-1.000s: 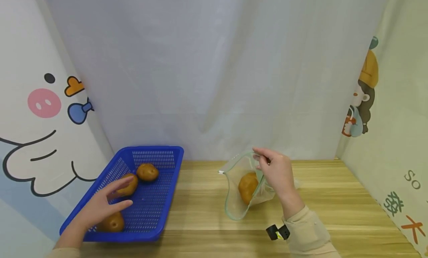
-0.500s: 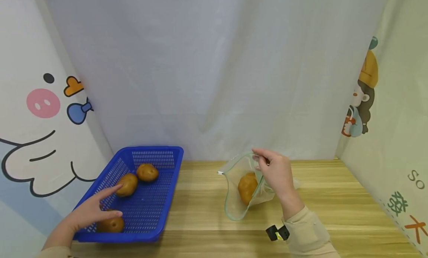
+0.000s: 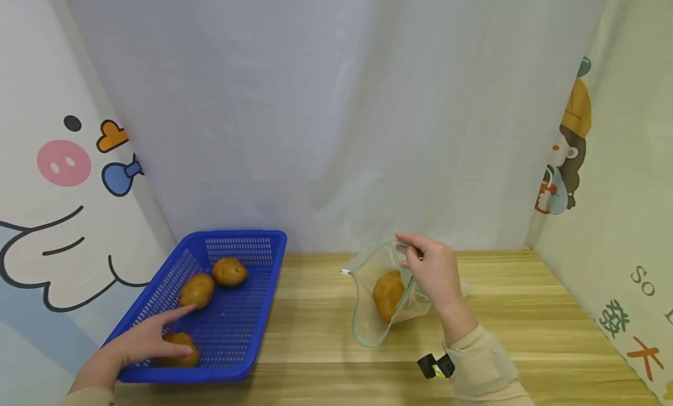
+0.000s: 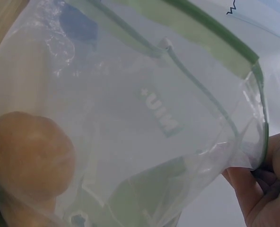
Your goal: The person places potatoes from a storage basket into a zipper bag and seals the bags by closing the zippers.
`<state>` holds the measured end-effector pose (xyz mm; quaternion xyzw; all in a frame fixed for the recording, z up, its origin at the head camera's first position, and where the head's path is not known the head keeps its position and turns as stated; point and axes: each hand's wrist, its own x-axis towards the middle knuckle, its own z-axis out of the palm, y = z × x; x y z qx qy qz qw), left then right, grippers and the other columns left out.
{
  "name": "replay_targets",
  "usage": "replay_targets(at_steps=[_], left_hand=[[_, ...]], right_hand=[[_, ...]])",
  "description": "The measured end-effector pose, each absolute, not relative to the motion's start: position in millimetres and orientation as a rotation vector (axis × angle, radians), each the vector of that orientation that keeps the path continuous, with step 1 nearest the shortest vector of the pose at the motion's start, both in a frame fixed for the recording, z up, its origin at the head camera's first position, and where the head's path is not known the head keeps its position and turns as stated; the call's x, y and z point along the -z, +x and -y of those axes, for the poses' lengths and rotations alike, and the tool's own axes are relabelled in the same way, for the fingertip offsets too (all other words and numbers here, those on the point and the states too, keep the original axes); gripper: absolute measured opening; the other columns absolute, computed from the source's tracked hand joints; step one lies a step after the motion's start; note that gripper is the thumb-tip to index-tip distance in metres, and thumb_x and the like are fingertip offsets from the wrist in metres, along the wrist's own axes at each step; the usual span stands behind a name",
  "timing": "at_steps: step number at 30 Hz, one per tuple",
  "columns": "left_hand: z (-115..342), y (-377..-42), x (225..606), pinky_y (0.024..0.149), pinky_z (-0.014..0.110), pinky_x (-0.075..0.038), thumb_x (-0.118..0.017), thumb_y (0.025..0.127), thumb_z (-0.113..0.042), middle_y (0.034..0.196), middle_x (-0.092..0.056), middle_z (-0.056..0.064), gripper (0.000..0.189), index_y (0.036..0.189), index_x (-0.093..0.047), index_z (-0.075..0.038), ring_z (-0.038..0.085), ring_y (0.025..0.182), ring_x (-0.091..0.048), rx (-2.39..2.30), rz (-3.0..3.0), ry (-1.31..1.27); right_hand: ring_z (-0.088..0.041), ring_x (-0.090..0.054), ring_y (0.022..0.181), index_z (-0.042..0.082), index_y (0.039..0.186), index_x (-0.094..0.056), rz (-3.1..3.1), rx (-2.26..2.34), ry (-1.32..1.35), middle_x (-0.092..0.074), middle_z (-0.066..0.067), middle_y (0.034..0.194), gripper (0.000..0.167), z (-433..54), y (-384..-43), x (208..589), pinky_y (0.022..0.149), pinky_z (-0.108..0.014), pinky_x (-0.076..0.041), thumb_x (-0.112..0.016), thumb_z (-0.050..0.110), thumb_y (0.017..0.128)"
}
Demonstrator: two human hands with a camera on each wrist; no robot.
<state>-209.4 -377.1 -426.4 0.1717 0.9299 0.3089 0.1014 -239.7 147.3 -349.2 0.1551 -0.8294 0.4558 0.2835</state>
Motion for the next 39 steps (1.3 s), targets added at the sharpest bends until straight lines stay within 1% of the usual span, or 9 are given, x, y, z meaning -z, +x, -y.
replay_targets(at_steps=[8, 13, 16, 20, 23, 28, 34, 36, 39], left_hand=[[376.1, -213.6, 425.9, 0.091, 0.061, -0.046, -0.075, 0.088, -0.026, 0.137, -0.047, 0.037, 0.071, 0.142, -0.046, 0.009, 0.054, 0.118, -0.05, -0.902, -2.614, 0.585], [373.4, -216.0, 428.0, 0.095, 0.065, -0.042, -0.075, 0.087, -0.029, 0.136, -0.052, 0.029, 0.066, 0.14, -0.052, 0.002, 0.051, 0.122, -0.048, -0.89, -2.572, 0.583], [372.4, -218.7, 430.7, 0.096, 0.062, -0.041, -0.076, 0.086, -0.029, 0.137, -0.055, 0.024, 0.064, 0.14, -0.055, -0.001, 0.038, 0.123, -0.049, -0.887, -2.541, 0.623], [372.2, -222.5, 434.4, 0.097, 0.054, -0.04, -0.077, 0.085, -0.026, 0.138, -0.055, 0.021, 0.063, 0.14, -0.055, -0.002, 0.008, 0.122, -0.048, -0.91, -2.494, 0.691], [371.7, -223.7, 435.9, 0.098, 0.053, -0.039, -0.077, 0.085, -0.024, 0.139, -0.055, 0.021, 0.064, 0.141, -0.055, -0.003, -0.004, 0.119, -0.045, -0.922, -2.464, 0.708], [369.7, -224.3, 437.4, 0.096, 0.057, -0.04, -0.078, 0.083, -0.022, 0.136, -0.057, 0.02, 0.062, 0.139, -0.057, -0.006, -0.001, 0.116, -0.047, -0.901, -2.441, 0.702], [368.0, -225.6, 439.0, 0.095, 0.057, -0.041, -0.079, 0.082, -0.023, 0.132, -0.061, 0.018, 0.057, 0.134, -0.062, -0.005, 0.014, 0.114, -0.053, -0.89, -2.461, 0.668], [367.9, -225.9, 439.6, 0.094, 0.057, -0.041, -0.08, 0.082, -0.024, 0.13, -0.061, 0.017, 0.056, 0.132, -0.063, -0.006, 0.014, 0.112, -0.053, -0.898, -2.465, 0.658], [368.4, -225.8, 440.1, 0.092, 0.052, -0.043, -0.08, 0.081, -0.024, 0.129, -0.063, 0.015, 0.054, 0.13, -0.065, -0.007, 0.009, 0.109, -0.054, -0.898, -2.486, 0.673]], right_hand=[[-0.034, -0.073, 0.081, -0.005, 0.112, -0.072, 2.213, -1.223, 0.42, -0.073, -0.02, 0.102, 0.025, -147.1, -239.5, 350.1, 0.052, -0.019, -0.053, -0.054, -0.007, 0.096], [-0.034, -0.072, 0.081, -0.005, 0.112, -0.072, 2.208, -1.213, 0.422, -0.073, -0.019, 0.101, 0.025, -146.6, -239.7, 351.1, 0.054, -0.02, -0.055, -0.054, -0.008, 0.095], [-0.032, -0.073, 0.082, -0.005, 0.112, -0.072, 2.217, -1.208, 0.419, -0.073, -0.019, 0.102, 0.025, -146.5, -238.7, 350.3, 0.056, -0.02, -0.055, -0.054, -0.007, 0.096], [-0.029, -0.073, 0.082, -0.004, 0.113, -0.072, 2.223, -1.212, 0.412, -0.073, -0.019, 0.102, 0.025, -146.7, -237.6, 349.2, 0.054, -0.02, -0.055, -0.054, -0.006, 0.096], [-0.029, -0.073, 0.081, -0.004, 0.113, -0.072, 2.222, -1.211, 0.41, -0.073, -0.018, 0.102, 0.025, -147.0, -237.7, 348.8, 0.052, -0.021, -0.054, -0.054, -0.005, 0.096], [-0.028, -0.073, 0.08, -0.004, 0.113, -0.072, 2.225, -1.211, 0.408, -0.073, -0.018, 0.102, 0.025, -146.5, -238.3, 348.7, 0.055, -0.02, -0.055, -0.054, -0.005, 0.096], [-0.03, -0.073, 0.078, -0.004, 0.113, -0.072, 2.231, -1.219, 0.405, -0.073, -0.019, 0.102, 0.025, -145.8, -238.5, 349.1, 0.05, -0.021, -0.053, -0.054, -0.006, 0.096], [-0.03, -0.073, 0.078, -0.004, 0.113, -0.072, 2.229, -1.22, 0.405, -0.073, -0.019, 0.102, 0.025, -145.9, -238.6, 349.1, 0.049, -0.021, -0.052, -0.054, -0.006, 0.096], [-0.029, -0.073, 0.077, -0.004, 0.113, -0.072, 2.225, -1.217, 0.407, -0.073, -0.019, 0.101, 0.025, -145.9, -238.8, 349.1, 0.048, -0.021, -0.052, -0.054, -0.006, 0.096]])
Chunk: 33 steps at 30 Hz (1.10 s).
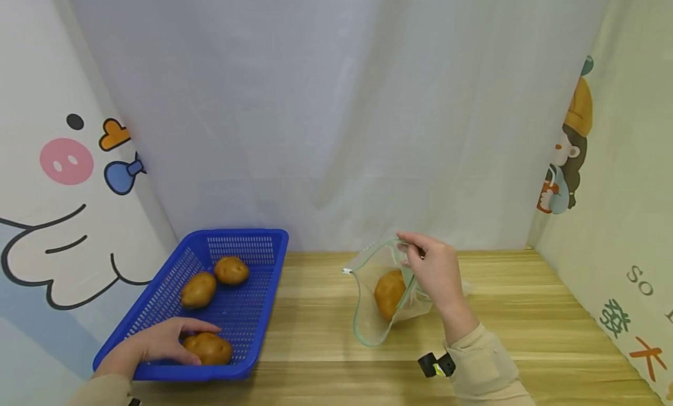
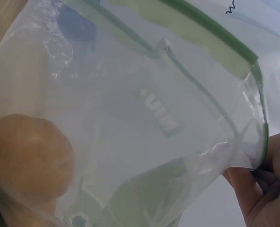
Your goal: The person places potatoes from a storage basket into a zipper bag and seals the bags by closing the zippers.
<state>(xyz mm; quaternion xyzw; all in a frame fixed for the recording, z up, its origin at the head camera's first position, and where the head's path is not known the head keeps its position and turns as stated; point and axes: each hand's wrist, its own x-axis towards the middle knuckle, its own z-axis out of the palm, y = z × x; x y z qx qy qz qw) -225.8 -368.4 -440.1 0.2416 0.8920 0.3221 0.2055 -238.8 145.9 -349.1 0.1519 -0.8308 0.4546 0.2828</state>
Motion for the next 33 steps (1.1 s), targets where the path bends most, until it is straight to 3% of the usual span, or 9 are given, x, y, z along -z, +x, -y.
replay_targets(at_steps=[6, 9, 14, 21, 28, 33], left_hand=[[369.9, -225.1, 439.1, 0.085, 0.031, -0.047, -0.079, 0.083, -0.026, 0.128, -0.062, 0.014, 0.055, 0.132, -0.063, -0.006, 0.005, 0.105, -0.054, -0.934, -2.553, 0.724], [369.9, -224.1, 437.3, 0.085, 0.028, -0.047, -0.079, 0.083, -0.026, 0.129, -0.062, 0.015, 0.056, 0.133, -0.062, -0.006, 0.005, 0.106, -0.054, -0.95, -2.609, 0.729], [365.5, -221.2, 432.7, 0.086, 0.031, -0.049, -0.079, 0.084, -0.028, 0.13, -0.061, 0.015, 0.056, 0.134, -0.062, -0.008, 0.009, 0.108, -0.055, -0.955, -2.724, 0.735], [349.7, -219.3, 424.3, 0.088, 0.05, -0.048, -0.08, 0.084, -0.031, 0.133, -0.058, 0.016, 0.056, 0.134, -0.062, -0.014, 0.028, 0.111, -0.055, -1.016, -2.861, 0.677], [326.4, -217.9, 410.5, 0.086, 0.046, -0.05, -0.079, 0.086, -0.029, 0.136, -0.056, 0.015, 0.058, 0.138, -0.058, -0.014, 0.034, 0.115, -0.053, -1.088, -2.927, 0.672], [308.8, -216.9, 402.6, 0.085, 0.039, -0.051, -0.076, 0.088, -0.021, 0.137, -0.054, 0.019, 0.059, 0.141, -0.054, -0.008, 0.034, 0.114, -0.053, -1.161, -2.905, 0.737]], right_hand=[[-0.027, -0.073, 0.075, -0.004, 0.112, -0.073, 2.217, -1.207, 0.413, -0.073, -0.018, 0.099, 0.025, -146.4, -240.0, 350.0, 0.047, -0.021, -0.051, -0.054, -0.006, 0.096], [-0.028, -0.073, 0.075, -0.005, 0.112, -0.073, 2.211, -1.208, 0.412, -0.073, -0.019, 0.099, 0.025, -146.4, -240.6, 350.6, 0.047, -0.021, -0.051, -0.054, -0.007, 0.096], [-0.029, -0.073, 0.075, -0.006, 0.111, -0.073, 2.194, -1.208, 0.416, -0.073, -0.02, 0.097, 0.025, -146.3, -240.9, 351.1, 0.047, -0.02, -0.051, -0.054, -0.009, 0.095], [-0.029, -0.073, 0.078, -0.004, 0.111, -0.073, 2.198, -1.218, 0.416, -0.073, -0.019, 0.1, 0.025, -146.1, -240.2, 349.9, 0.05, -0.02, -0.053, -0.054, -0.007, 0.095], [-0.03, -0.073, 0.078, -0.003, 0.112, -0.073, 2.201, -1.231, 0.408, -0.073, -0.019, 0.1, 0.025, -146.1, -239.9, 349.5, 0.051, -0.02, -0.054, -0.054, -0.006, 0.096], [-0.033, -0.073, 0.08, -0.003, 0.113, -0.073, 2.202, -1.251, 0.405, -0.073, -0.019, 0.101, 0.025, -146.3, -239.8, 349.4, 0.052, -0.02, -0.054, -0.054, -0.007, 0.096]])
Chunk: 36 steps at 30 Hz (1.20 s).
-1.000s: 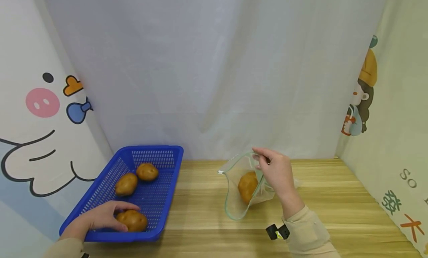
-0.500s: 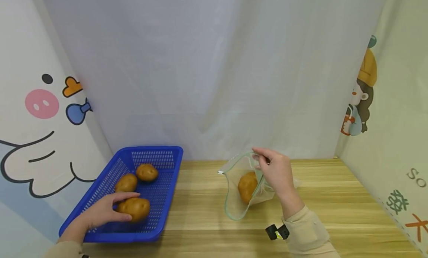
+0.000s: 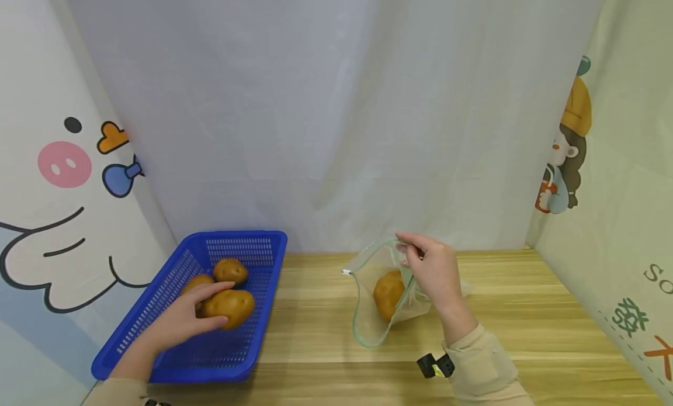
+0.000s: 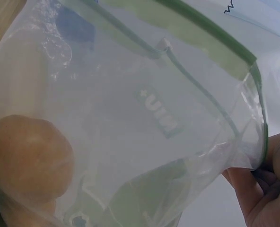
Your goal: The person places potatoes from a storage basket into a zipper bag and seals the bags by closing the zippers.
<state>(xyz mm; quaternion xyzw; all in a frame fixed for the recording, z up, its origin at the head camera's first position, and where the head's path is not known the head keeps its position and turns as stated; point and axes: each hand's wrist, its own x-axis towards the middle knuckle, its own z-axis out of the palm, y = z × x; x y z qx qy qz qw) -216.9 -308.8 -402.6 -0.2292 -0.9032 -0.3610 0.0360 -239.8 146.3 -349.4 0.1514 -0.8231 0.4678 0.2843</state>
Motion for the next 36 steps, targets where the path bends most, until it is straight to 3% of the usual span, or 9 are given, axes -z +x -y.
replay_targets(at_steps=[8, 14, 22, 29, 36], left_hand=[[286.5, -217.9, 397.9, 0.088, 0.043, -0.051, -0.074, 0.09, -0.016, 0.141, -0.05, 0.02, 0.058, 0.142, -0.05, -0.004, 0.036, 0.118, -0.052, 1.129, 2.715, -0.779], [264.9, -218.4, 395.6, 0.091, 0.039, -0.051, -0.07, 0.093, -0.013, 0.144, -0.048, 0.018, 0.058, 0.145, -0.047, -0.006, 0.038, 0.122, -0.05, 1.249, 2.651, -0.848], [230.0, -217.9, 393.7, 0.094, 0.026, -0.048, -0.064, 0.097, -0.01, 0.145, -0.043, 0.018, 0.059, 0.151, -0.039, -0.007, 0.012, 0.121, -0.05, 1.496, 2.572, -0.889], [192.6, -215.4, 392.7, 0.089, 0.029, -0.052, -0.065, 0.095, -0.008, 0.137, -0.044, 0.021, 0.059, 0.149, -0.041, -0.004, 0.027, 0.115, -0.05, 1.517, 2.505, -0.98], [154.4, -212.7, 390.9, 0.091, 0.033, -0.051, -0.071, 0.091, -0.01, 0.135, -0.048, 0.021, 0.059, 0.145, -0.047, -0.001, 0.031, 0.115, -0.052, 1.464, 2.486, -0.951]], right_hand=[[-0.032, -0.073, 0.081, -0.003, 0.113, -0.073, 2.202, -1.259, 0.402, -0.073, -0.019, 0.101, 0.025, -146.8, -239.4, 349.8, 0.053, -0.02, -0.054, -0.054, -0.006, 0.096], [-0.032, -0.073, 0.08, -0.003, 0.113, -0.073, 2.203, -1.254, 0.399, -0.073, -0.019, 0.101, 0.025, -147.3, -239.4, 350.2, 0.05, -0.021, -0.053, -0.054, -0.006, 0.096], [-0.027, -0.073, 0.082, -0.004, 0.113, -0.073, 2.2, -1.239, 0.409, -0.073, -0.018, 0.102, 0.025, -146.9, -240.0, 351.2, 0.058, -0.019, -0.056, -0.054, -0.006, 0.096], [-0.026, -0.073, 0.084, -0.003, 0.113, -0.073, 2.199, -1.253, 0.407, -0.073, -0.018, 0.103, 0.025, -146.0, -239.9, 351.3, 0.06, -0.02, -0.057, -0.054, -0.006, 0.096], [-0.028, -0.073, 0.081, -0.005, 0.113, -0.072, 2.2, -1.244, 0.413, -0.073, -0.019, 0.102, 0.025, -144.8, -240.5, 351.5, 0.056, -0.021, -0.055, -0.053, -0.007, 0.096]])
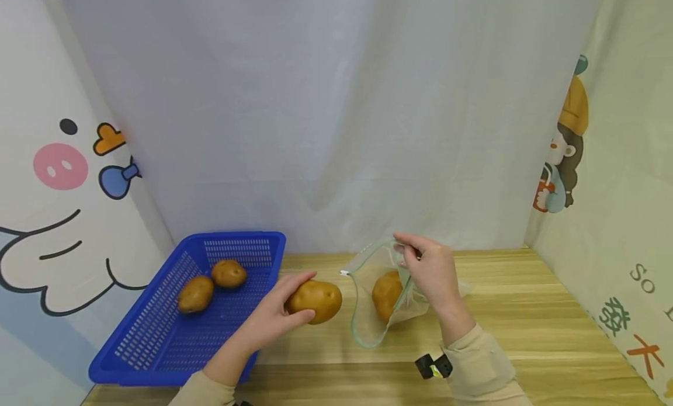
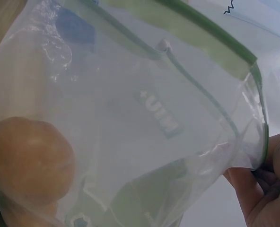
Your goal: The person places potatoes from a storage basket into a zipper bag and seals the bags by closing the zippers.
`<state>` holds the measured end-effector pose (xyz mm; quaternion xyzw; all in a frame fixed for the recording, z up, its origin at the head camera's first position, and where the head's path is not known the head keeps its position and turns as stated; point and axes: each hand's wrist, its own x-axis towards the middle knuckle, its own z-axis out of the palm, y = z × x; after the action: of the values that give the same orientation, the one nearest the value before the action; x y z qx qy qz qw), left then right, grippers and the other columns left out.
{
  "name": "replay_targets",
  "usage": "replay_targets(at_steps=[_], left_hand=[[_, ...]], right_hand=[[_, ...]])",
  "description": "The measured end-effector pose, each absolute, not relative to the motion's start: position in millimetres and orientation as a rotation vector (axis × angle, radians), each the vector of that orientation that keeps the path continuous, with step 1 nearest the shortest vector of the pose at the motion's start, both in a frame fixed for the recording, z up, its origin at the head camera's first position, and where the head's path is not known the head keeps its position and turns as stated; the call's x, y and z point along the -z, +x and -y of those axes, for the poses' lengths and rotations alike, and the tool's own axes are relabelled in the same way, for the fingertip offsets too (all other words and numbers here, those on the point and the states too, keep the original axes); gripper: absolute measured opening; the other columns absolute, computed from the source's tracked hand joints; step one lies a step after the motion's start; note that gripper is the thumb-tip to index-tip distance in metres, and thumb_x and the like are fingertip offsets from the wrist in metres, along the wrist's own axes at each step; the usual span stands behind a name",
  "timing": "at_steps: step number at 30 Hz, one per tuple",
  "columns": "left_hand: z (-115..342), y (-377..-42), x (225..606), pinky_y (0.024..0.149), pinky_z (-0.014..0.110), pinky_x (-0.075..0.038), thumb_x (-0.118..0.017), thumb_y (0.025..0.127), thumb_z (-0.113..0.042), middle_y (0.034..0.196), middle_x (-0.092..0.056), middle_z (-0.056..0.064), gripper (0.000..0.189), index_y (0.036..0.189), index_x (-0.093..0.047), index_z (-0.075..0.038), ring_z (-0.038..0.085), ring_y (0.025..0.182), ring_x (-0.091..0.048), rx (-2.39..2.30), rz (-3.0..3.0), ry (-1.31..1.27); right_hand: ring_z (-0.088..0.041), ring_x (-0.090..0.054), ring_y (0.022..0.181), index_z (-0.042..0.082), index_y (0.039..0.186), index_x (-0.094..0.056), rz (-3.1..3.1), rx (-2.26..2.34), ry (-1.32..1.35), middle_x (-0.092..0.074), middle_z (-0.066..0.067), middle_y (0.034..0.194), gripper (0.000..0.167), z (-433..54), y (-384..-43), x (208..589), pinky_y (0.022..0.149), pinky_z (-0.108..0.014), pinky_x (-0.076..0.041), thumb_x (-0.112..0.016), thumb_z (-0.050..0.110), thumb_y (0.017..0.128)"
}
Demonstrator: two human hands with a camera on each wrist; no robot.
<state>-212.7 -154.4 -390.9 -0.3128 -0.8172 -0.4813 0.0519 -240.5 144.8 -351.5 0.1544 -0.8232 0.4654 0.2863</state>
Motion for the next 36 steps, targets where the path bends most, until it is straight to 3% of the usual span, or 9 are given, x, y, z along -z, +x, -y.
replay_targets(at_steps=[5, 13, 24, 36], left_hand=[[129.2, -209.1, 388.4, 0.094, 0.041, -0.049, -0.072, 0.09, -0.012, 0.137, -0.047, 0.02, 0.06, 0.144, -0.049, -0.005, 0.033, 0.117, -0.051, 1.476, 2.472, -0.874], [92.7, -208.4, 384.6, 0.093, 0.051, -0.048, -0.076, 0.085, -0.009, 0.132, -0.049, 0.021, 0.066, 0.145, -0.049, -0.004, 0.035, 0.113, -0.055, 1.466, 2.397, -0.791], [56.6, -210.7, 389.2, 0.086, 0.044, -0.053, -0.077, 0.083, -0.005, 0.123, -0.052, 0.018, 0.068, 0.145, -0.049, -0.003, 0.029, 0.106, -0.056, 1.35, 2.278, -0.801], [35.1, -213.1, 392.2, 0.086, 0.042, -0.055, -0.077, 0.087, -0.007, 0.126, -0.053, 0.019, 0.065, 0.144, -0.048, 0.0, 0.03, 0.107, -0.058, 1.269, 2.285, -0.851]], right_hand=[[-0.027, -0.073, 0.075, -0.003, 0.114, -0.072, 2.225, -1.241, 0.399, -0.073, -0.018, 0.101, 0.026, -143.8, -239.7, 350.5, 0.044, -0.024, -0.049, -0.053, -0.004, 0.097], [-0.026, -0.073, 0.08, -0.003, 0.115, -0.072, 2.22, -1.248, 0.406, -0.073, -0.018, 0.103, 0.026, -143.8, -239.2, 348.8, 0.056, -0.021, -0.055, -0.053, -0.004, 0.098], [-0.025, -0.073, 0.076, -0.002, 0.114, -0.073, 2.198, -1.211, 0.427, -0.073, -0.017, 0.1, 0.025, -144.7, -239.8, 350.1, 0.059, -0.021, -0.056, -0.054, -0.004, 0.097], [-0.027, -0.072, 0.072, -0.003, 0.113, -0.073, 2.166, -1.2, 0.447, -0.074, -0.017, 0.097, 0.024, -146.1, -240.9, 351.6, 0.056, -0.021, -0.056, -0.055, -0.005, 0.097]])
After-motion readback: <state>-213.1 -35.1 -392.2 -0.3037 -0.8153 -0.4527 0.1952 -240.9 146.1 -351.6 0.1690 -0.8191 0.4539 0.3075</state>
